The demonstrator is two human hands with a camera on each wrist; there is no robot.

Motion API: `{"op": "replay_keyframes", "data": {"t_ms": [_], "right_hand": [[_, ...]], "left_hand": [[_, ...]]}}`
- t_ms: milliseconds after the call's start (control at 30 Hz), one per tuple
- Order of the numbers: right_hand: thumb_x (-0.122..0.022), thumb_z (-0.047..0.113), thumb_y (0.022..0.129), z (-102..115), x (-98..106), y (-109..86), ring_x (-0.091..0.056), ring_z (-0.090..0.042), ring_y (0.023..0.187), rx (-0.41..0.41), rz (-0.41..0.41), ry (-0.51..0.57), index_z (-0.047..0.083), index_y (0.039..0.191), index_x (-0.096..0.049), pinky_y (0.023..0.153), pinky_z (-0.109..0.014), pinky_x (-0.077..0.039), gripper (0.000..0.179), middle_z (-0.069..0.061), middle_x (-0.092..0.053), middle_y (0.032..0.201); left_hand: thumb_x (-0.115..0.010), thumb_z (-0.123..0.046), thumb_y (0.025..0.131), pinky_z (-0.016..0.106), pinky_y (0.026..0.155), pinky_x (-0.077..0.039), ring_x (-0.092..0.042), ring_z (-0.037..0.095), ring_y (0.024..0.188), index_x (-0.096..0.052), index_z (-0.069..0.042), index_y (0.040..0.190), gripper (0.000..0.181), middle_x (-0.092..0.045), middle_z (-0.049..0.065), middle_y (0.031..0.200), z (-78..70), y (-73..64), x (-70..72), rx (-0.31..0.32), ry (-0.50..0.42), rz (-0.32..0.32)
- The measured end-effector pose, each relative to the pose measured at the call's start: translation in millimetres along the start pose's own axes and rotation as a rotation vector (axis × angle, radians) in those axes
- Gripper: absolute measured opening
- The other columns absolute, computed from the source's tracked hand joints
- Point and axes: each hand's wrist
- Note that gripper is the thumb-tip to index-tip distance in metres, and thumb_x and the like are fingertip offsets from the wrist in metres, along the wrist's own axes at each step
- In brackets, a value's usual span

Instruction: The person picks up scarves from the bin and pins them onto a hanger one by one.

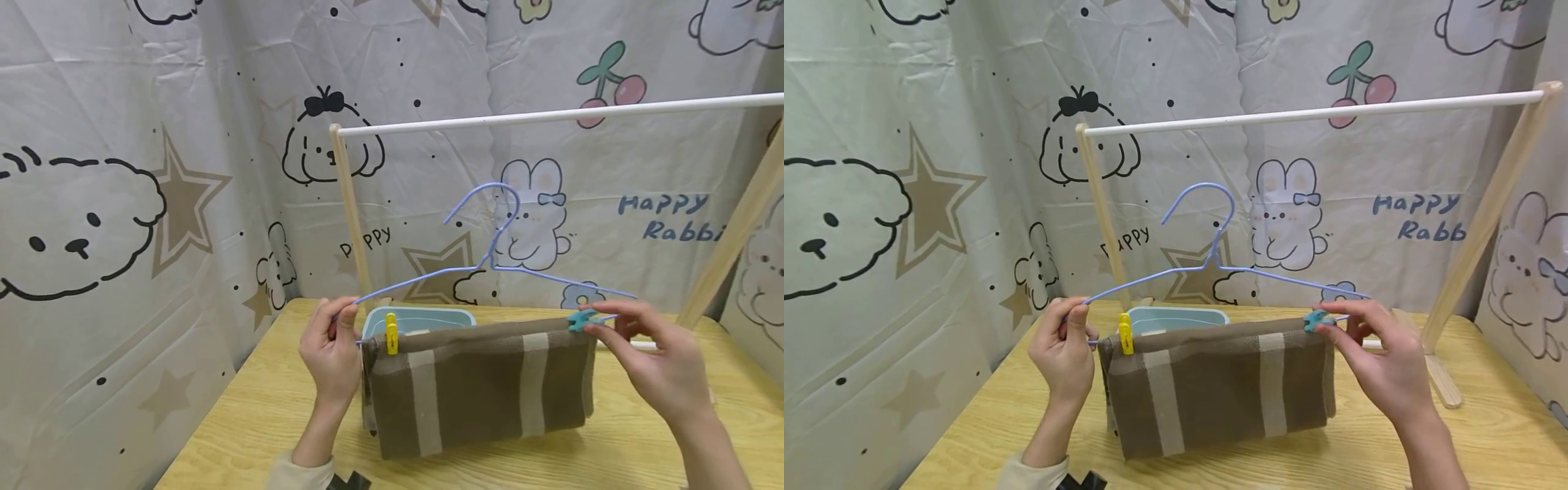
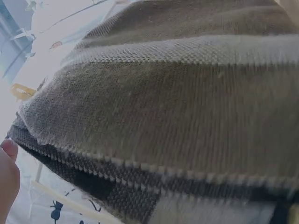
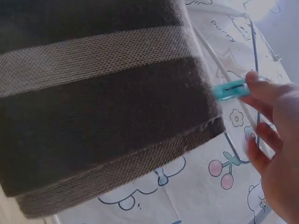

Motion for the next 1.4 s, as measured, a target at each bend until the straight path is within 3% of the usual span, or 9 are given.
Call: {"op": "replay_keyframes", "data": {"t_ms": [200,300,433,500,667,800,967,1267,1400], "right_hand": [[-0.086,-0.014,0.058,-2,-2,-1.2,-0.046,-0.002,0.106,-0.076,-0.024,-0.112,0.003,0.093,-0.077,0.089,-0.01,-0.034,0.04,0.014,-0.063,0.104],[-0.087,0.009,0.073,-7,-4,-1.0,-0.05,-0.005,0.112,-0.005,-0.025,-0.112,0.004,0.09,-0.078,0.098,-0.014,-0.033,0.02,0.012,-0.064,0.101],[-0.074,0.05,0.083,-12,-6,1.4,-0.052,-0.009,0.118,0.12,-0.001,-0.108,0.005,0.087,-0.078,0.108,-0.026,-0.026,0.046,0.011,-0.071,0.088],[-0.075,0.045,0.084,-11,-4,2.1,-0.055,-0.008,0.119,0.12,0.036,-0.064,0.002,0.088,-0.076,0.112,-0.022,-0.027,0.043,0.01,-0.073,0.091],[-0.08,0.026,0.081,-1,-2,5.1,-0.058,-0.002,0.099,0.107,0.09,0.043,-0.003,0.089,-0.075,0.087,-0.007,-0.043,0.03,0.002,-0.072,0.092],[-0.068,0.048,0.088,-3,-7,4.6,-0.047,-0.001,0.088,0.151,0.076,-0.087,0.002,0.085,-0.076,0.078,-0.006,-0.035,0.047,0.003,-0.067,0.082],[-0.061,0.056,0.092,-12,0,0.9,-0.048,0.002,0.103,0.188,0.075,-0.186,0.001,0.095,-0.077,0.088,-0.006,-0.037,0.057,0.006,-0.066,0.09],[-0.077,0.006,0.086,11,-1,15.8,-0.058,-0.017,0.104,0.302,-0.138,0.344,-0.021,0.09,-0.066,0.092,-0.016,-0.047,0.029,-0.012,-0.075,0.094],[-0.076,-0.005,0.083,14,-2,18.0,-0.061,-0.019,0.1,0.282,-0.216,0.442,-0.024,0.091,-0.063,0.091,-0.019,-0.05,0.024,-0.022,-0.064,0.107]], "left_hand": [[-0.065,-0.02,0.095,0.017,0.041,-0.035,-0.044,0.011,0.044,-0.068,0.009,0.088,0.03,-0.04,0.009,0.062,-6.3,-1.4,-2.8,0.006,-0.044,-0.042],[-0.064,-0.018,0.096,0.018,0.04,-0.035,-0.045,0.011,0.044,-0.067,0.009,0.088,0.029,-0.039,0.009,0.062,-10.1,-2.6,-4.4,0.024,-0.05,-0.041],[-0.064,-0.018,0.096,0.018,0.041,-0.037,-0.047,0.01,0.044,-0.067,0.01,0.086,0.03,-0.04,0.01,0.061,-14.6,-3.3,-5.6,0.023,-0.058,-0.035],[-0.064,-0.02,0.096,0.018,0.041,-0.037,-0.047,0.01,0.044,-0.067,0.01,0.085,0.032,-0.04,0.01,0.06,-16.2,-2.7,-5.5,0.016,-0.061,-0.043],[-0.065,-0.024,0.095,0.017,0.04,-0.034,-0.046,0.01,0.044,-0.067,0.01,0.084,0.035,-0.04,0.009,0.059,-18.6,-1.1,-6.3,-0.001,-0.059,-0.049],[-0.065,-0.024,0.095,0.017,0.04,-0.033,-0.046,0.01,0.044,-0.067,0.009,0.084,0.035,-0.04,0.009,0.058,-18.1,-0.1,-6.8,-0.008,-0.054,-0.041],[-0.065,-0.024,0.095,0.017,0.04,-0.031,-0.043,0.007,0.045,-0.068,0.008,0.085,0.034,-0.037,0.008,0.059,-14.9,1.4,-3.9,-0.015,-0.05,-0.019],[-0.064,-0.013,0.096,0.019,0.039,-0.033,-0.043,0.006,0.045,-0.069,0.006,0.09,0.021,-0.037,0.008,0.061,-9.3,2.8,-2.1,0.082,-0.028,0.007],[-0.064,-0.011,0.095,0.017,0.041,-0.035,-0.044,0.009,0.044,-0.068,0.007,0.091,0.019,-0.037,0.008,0.062,-9.3,2.8,-1.5,0.114,-0.043,-0.004]]}}
Point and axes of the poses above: each hand's wrist, its own y-axis towards the middle knuckle, its own x-axis out of the back of the hand, z = x × y
